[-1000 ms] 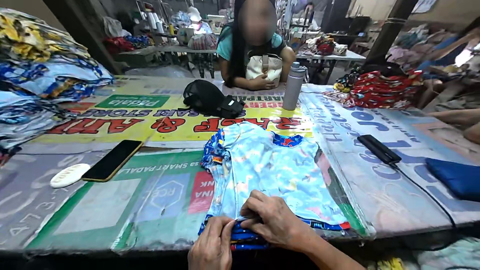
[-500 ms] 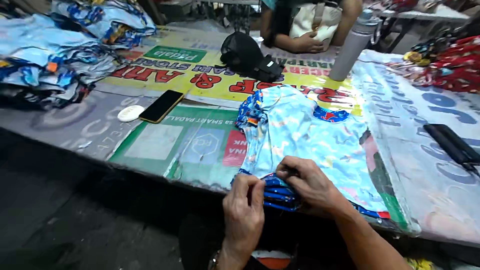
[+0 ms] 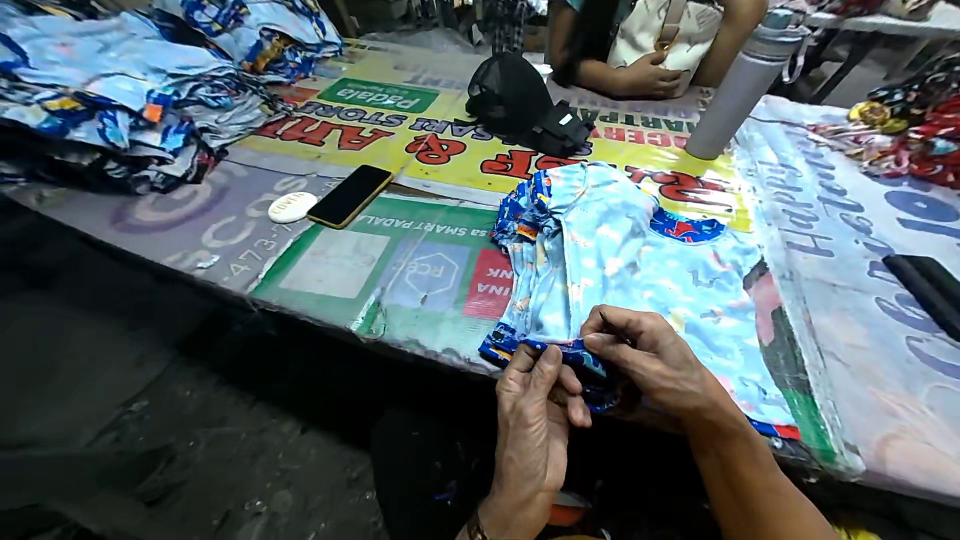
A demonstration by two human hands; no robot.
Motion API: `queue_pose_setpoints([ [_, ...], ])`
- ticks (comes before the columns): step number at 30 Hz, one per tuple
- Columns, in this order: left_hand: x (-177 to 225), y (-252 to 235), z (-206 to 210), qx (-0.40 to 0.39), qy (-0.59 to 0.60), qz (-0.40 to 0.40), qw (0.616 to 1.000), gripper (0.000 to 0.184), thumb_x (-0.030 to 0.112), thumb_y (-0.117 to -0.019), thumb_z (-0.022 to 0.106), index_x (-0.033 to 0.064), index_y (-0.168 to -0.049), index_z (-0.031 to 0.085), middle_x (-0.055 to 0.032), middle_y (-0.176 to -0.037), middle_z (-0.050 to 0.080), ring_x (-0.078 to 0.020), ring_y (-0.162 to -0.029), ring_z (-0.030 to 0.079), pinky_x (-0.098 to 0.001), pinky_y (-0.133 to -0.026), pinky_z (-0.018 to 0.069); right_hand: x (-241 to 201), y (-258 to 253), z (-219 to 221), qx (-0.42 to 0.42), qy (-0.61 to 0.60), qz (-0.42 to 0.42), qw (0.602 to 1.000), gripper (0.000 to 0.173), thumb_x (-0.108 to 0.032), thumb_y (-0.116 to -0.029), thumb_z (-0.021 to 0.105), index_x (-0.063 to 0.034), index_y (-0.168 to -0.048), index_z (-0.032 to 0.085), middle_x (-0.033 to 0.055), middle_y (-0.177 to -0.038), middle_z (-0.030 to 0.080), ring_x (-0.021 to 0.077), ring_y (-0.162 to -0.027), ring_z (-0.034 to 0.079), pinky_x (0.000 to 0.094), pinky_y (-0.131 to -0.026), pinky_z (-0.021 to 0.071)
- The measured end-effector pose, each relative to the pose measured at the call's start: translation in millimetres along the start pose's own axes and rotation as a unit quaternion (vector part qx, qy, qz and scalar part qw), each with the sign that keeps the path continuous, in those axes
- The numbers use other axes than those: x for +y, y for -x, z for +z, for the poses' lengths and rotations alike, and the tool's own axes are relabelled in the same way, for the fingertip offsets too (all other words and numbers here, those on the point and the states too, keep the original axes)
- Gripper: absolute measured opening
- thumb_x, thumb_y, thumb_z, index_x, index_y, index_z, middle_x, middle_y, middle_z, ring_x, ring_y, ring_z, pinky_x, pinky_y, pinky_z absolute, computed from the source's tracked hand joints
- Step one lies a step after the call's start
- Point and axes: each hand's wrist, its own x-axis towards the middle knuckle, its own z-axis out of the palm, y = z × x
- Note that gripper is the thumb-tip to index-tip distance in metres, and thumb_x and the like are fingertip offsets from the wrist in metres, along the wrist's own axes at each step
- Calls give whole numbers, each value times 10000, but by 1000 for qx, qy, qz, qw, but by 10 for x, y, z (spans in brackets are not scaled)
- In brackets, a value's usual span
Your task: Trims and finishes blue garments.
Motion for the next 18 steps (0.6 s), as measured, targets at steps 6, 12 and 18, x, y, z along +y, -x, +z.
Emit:
queue_pose_setpoints([
  [6,-30,23,-71,10,-113,141,983,104,100,-965,686,9,-921,710,-107,-852,712,-132,-718,700,-259,-640,600,41,18,113,32,103,-43,993,135,-129,-1011,602,-24,-986,682,-11,-855,652,-22,-753,599,129,-692,509],
  [12,23,3,-63,20,-116,145,982,148,88,-998,627,1,-898,692,-103,-850,720,-152,-762,730,-316,-716,634,17,54,244,112,225,-217,943,234,-240,-986,699,-11,-1035,693,69,-924,664,17,-769,585,131,-674,484],
  [18,-41,-30,-116,-67,-195,199,958,104,102,-967,684,21,-1029,664,-47,-954,712,-110,-866,711,-297,-821,615,34,-7,277,117,195,-209,951,168,-149,-999,661,5,-943,700,73,-887,680,40,-818,637,148,-734,527],
])
